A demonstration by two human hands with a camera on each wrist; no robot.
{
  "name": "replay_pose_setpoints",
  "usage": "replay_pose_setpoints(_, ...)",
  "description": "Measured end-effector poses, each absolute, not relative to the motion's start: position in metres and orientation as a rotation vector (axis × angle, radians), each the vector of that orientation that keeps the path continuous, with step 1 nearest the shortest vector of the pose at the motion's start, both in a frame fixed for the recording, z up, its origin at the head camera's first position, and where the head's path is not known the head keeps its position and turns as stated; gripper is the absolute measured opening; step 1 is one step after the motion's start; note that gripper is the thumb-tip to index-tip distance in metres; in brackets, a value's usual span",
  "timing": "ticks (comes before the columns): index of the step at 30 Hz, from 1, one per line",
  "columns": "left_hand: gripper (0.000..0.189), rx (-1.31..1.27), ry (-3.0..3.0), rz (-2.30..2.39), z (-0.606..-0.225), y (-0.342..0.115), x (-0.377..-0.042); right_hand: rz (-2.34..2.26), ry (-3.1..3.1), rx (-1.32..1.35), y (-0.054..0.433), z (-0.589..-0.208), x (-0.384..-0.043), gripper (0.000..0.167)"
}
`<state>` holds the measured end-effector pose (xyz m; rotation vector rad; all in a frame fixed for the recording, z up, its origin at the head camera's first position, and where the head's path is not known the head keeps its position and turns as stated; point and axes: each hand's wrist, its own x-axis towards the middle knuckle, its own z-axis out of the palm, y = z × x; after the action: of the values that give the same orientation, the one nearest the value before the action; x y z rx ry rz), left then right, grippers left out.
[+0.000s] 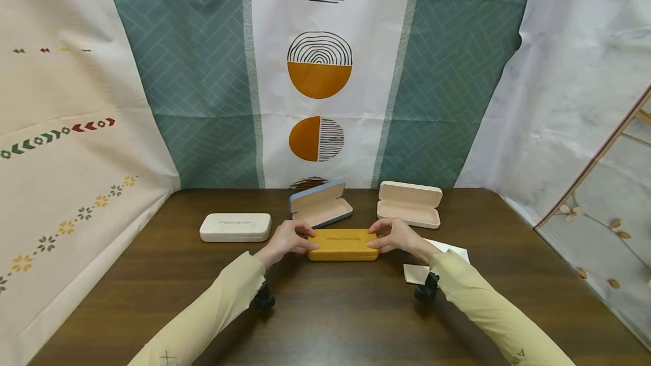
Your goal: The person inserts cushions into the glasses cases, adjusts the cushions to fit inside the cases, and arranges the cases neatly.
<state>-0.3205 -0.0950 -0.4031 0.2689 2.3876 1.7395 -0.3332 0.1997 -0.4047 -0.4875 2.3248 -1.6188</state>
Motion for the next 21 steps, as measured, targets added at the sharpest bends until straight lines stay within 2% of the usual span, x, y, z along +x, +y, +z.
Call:
replay_pose_setpoints(6,0.029,0.312,2.359,1.661,-0.396,-0.121,-0.315,-1.547,2.332,-0.534,0.175,-0.403,-0.334,0.035)
replay_pose_setpoints(11,0.031,0.318,2.363,1.623,-0.395,-0.143,-0.311,-1.507,2.337,-0.534,0.152,-0.402,-0.334,0.044)
replay_pose_setpoints(14,0.036,0.295,2.354,1.647,-0.397,-0.155,-0.306,-1.478,2.327,-0.533,0.141,-0.401,-0.332,0.047)
replay_pose_setpoints(21,0.054,0.284,2.389,1.623,-0.398,-0.176,-0.3,-1.41,2.334,-0.626,0.122,-0.397,-0.333,0.042)
